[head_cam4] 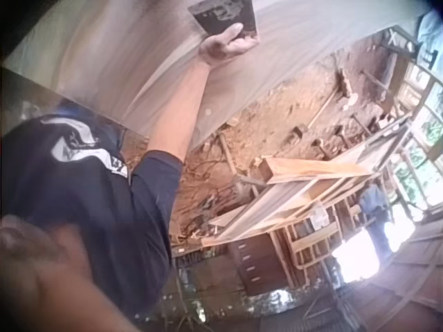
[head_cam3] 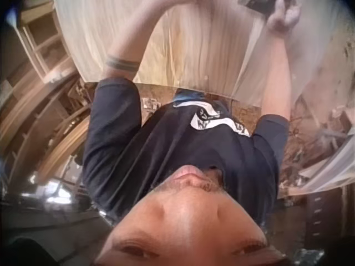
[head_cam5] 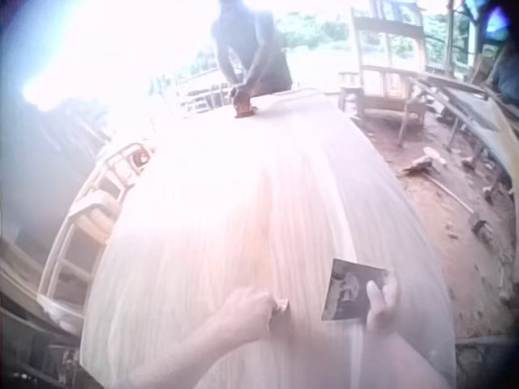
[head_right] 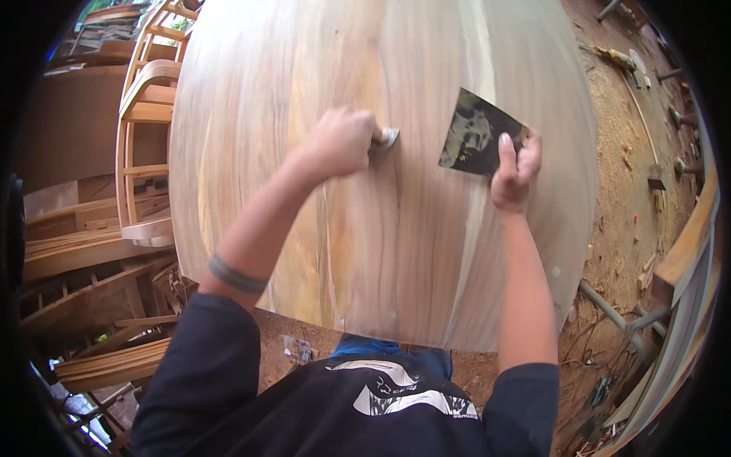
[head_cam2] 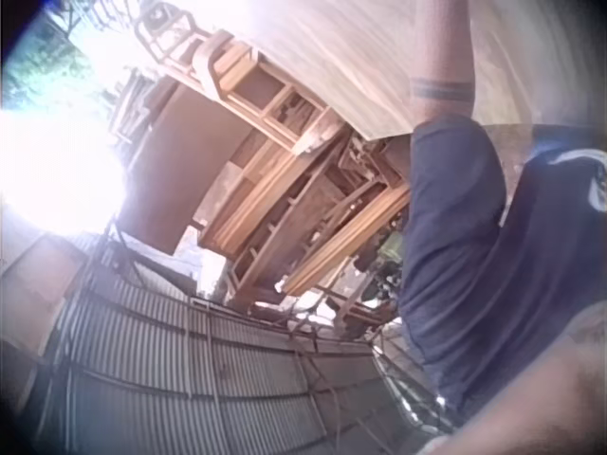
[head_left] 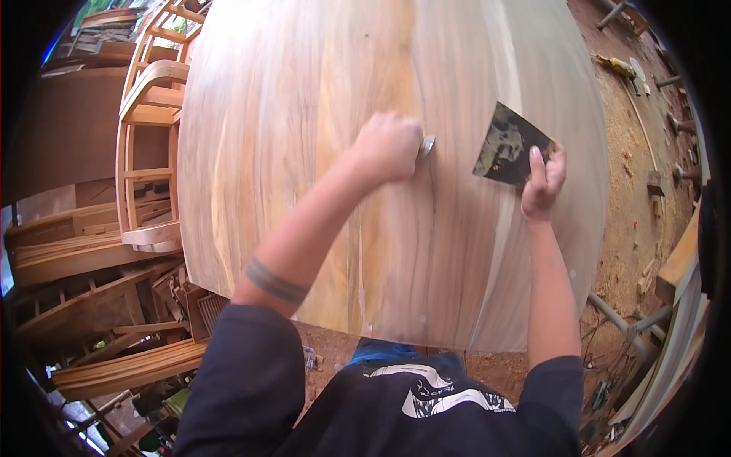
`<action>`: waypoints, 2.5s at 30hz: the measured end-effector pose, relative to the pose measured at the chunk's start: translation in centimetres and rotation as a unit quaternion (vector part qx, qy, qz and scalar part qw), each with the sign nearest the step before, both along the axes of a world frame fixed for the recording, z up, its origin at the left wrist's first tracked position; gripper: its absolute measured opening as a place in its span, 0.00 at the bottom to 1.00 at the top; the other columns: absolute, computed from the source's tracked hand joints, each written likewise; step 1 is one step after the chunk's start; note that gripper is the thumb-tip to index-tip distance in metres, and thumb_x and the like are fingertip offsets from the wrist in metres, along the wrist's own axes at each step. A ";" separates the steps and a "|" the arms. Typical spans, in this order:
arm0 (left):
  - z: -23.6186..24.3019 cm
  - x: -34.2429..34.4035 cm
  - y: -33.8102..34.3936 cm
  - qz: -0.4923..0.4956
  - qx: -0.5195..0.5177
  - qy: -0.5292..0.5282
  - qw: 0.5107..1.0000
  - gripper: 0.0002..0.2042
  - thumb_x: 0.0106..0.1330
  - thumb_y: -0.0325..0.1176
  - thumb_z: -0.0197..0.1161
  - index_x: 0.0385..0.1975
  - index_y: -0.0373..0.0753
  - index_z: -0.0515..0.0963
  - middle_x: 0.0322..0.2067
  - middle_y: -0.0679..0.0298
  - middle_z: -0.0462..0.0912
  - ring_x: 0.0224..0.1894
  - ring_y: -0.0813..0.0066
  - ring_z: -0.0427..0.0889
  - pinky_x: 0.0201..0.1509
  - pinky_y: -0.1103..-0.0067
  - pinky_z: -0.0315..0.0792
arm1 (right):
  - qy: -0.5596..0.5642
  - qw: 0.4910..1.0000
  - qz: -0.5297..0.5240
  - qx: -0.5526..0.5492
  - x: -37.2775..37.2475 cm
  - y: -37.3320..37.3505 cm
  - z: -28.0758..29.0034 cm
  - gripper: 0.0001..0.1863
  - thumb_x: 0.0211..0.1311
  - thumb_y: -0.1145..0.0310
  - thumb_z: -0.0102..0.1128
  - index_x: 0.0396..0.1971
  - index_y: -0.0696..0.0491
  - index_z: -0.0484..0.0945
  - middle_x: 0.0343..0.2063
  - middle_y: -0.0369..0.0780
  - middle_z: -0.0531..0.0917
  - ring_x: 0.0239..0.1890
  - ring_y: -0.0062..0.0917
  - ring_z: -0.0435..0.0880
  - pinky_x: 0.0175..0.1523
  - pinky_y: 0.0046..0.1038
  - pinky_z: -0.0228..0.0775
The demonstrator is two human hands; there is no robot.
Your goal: The person sands the surface of a wooden table using sandpaper and applies a yellow substance from a can onto the wood with a scraper.
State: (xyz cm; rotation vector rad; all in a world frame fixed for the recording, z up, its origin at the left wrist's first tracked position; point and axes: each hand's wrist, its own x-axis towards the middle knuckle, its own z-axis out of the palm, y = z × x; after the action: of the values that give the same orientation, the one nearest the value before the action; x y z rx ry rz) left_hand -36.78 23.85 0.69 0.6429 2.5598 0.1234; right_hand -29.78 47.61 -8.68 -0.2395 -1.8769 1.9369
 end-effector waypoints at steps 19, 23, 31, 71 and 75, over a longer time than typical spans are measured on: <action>-5.2 5.8 -4.1 0.020 0.127 0.214 0.968 0.26 0.50 0.18 0.56 0.53 0.42 0.74 0.58 0.58 0.71 0.56 0.54 0.73 0.57 0.66 0.71 | 0.040 0.997 -0.016 -0.063 -0.1 -0.3 0.3 0.09 0.64 0.75 0.48 0.43 0.60 0.68 0.34 0.36 0.77 0.36 0.15 0.73 0.45 0.18 0.65; -0.2 10.6 -4.7 -0.034 0.045 -0.049 0.997 0.18 0.54 0.20 0.56 0.47 0.38 0.77 0.52 0.55 0.75 0.53 0.58 0.75 0.52 0.66 0.73 | 0.029 0.998 -0.033 -0.043 0.4 0.6 -0.7 0.09 0.64 0.75 0.48 0.43 0.60 0.68 0.34 0.36 0.77 0.36 0.15 0.73 0.45 0.18 0.65; 1.1 -11.3 -3.8 0.000 0.012 0.028 1.000 0.27 0.43 0.16 0.45 0.43 0.41 0.82 0.37 0.52 0.83 0.39 0.57 0.81 0.44 0.71 0.74 | 0.023 0.999 0.004 -0.044 -0.3 -0.6 -0.6 0.11 0.64 0.74 0.48 0.44 0.60 0.67 0.37 0.37 0.77 0.39 0.16 0.73 0.48 0.19 0.65; 1.3 2.2 -4.3 0.081 0.086 0.083 0.989 0.21 0.57 0.13 0.44 0.46 0.39 0.80 0.44 0.52 0.81 0.47 0.59 0.80 0.58 0.72 0.71 | 0.027 0.999 -0.033 -0.025 0.2 0.1 -0.5 0.09 0.62 0.73 0.52 0.40 0.60 0.70 0.33 0.35 0.78 0.35 0.14 0.73 0.45 0.17 0.65; 0.2 -6.8 -5.3 -0.030 0.017 0.040 0.999 0.22 0.47 0.15 0.49 0.41 0.39 0.82 0.39 0.51 0.83 0.41 0.57 0.82 0.48 0.73 0.75 | 0.061 0.998 -0.029 -0.014 -0.7 -0.4 -0.7 0.10 0.62 0.72 0.53 0.41 0.60 0.70 0.33 0.36 0.79 0.36 0.13 0.73 0.44 0.16 0.65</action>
State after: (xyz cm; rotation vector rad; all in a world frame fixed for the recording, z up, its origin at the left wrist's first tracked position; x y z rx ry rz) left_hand -43.61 18.55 0.84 0.7495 2.6165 0.1226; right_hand -30.51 47.22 -9.39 -0.1775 -1.7475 1.8966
